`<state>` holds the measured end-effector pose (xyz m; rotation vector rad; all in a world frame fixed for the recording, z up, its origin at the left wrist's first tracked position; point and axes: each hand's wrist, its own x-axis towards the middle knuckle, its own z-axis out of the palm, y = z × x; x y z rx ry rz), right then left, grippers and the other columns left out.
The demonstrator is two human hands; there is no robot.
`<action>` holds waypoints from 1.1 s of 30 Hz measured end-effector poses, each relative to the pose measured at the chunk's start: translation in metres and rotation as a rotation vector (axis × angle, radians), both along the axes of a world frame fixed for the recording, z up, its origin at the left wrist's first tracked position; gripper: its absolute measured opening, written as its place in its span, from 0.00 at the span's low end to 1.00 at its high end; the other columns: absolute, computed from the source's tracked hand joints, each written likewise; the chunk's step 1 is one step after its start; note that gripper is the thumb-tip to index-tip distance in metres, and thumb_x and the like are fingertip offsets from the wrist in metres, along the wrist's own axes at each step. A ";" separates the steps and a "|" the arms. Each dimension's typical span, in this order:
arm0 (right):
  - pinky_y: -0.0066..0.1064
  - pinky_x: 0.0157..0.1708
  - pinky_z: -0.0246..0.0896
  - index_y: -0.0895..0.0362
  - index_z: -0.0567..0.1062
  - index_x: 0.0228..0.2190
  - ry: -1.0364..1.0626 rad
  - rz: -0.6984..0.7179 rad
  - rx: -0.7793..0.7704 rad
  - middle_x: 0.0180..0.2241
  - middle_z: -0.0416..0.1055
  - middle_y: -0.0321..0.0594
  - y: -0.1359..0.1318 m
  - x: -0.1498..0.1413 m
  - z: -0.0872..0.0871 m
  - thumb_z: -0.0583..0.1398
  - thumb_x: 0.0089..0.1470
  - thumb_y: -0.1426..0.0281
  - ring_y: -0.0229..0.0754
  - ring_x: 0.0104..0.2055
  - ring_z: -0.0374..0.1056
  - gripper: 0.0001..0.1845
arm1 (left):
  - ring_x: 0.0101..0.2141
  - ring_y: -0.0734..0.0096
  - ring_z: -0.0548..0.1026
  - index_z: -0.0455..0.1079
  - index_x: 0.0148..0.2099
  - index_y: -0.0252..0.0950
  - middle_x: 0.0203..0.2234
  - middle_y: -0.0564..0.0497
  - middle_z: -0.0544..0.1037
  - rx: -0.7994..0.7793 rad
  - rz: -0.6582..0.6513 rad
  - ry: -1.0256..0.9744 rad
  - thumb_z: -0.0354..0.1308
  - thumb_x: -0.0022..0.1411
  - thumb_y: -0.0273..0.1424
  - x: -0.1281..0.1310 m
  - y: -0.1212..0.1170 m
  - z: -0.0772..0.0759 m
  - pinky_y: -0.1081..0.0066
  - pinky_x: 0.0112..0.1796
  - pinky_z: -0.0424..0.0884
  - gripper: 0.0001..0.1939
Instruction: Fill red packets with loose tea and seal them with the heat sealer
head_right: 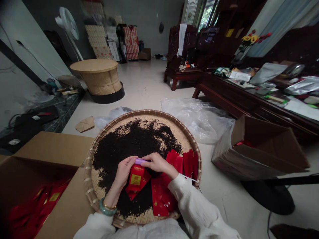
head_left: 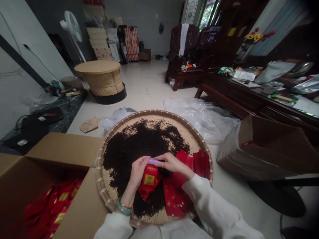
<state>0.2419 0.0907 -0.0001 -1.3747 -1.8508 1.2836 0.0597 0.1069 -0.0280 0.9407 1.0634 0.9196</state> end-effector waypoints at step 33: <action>0.26 0.31 0.57 0.59 0.78 0.45 -0.070 -0.014 0.003 0.32 0.77 0.36 0.016 0.003 -0.006 0.57 0.53 0.56 0.42 0.31 0.68 0.25 | 0.31 0.66 0.76 0.76 0.36 0.30 0.32 0.44 0.80 0.053 0.021 -0.052 0.66 0.47 0.41 0.004 0.016 -0.011 0.71 0.35 0.69 0.19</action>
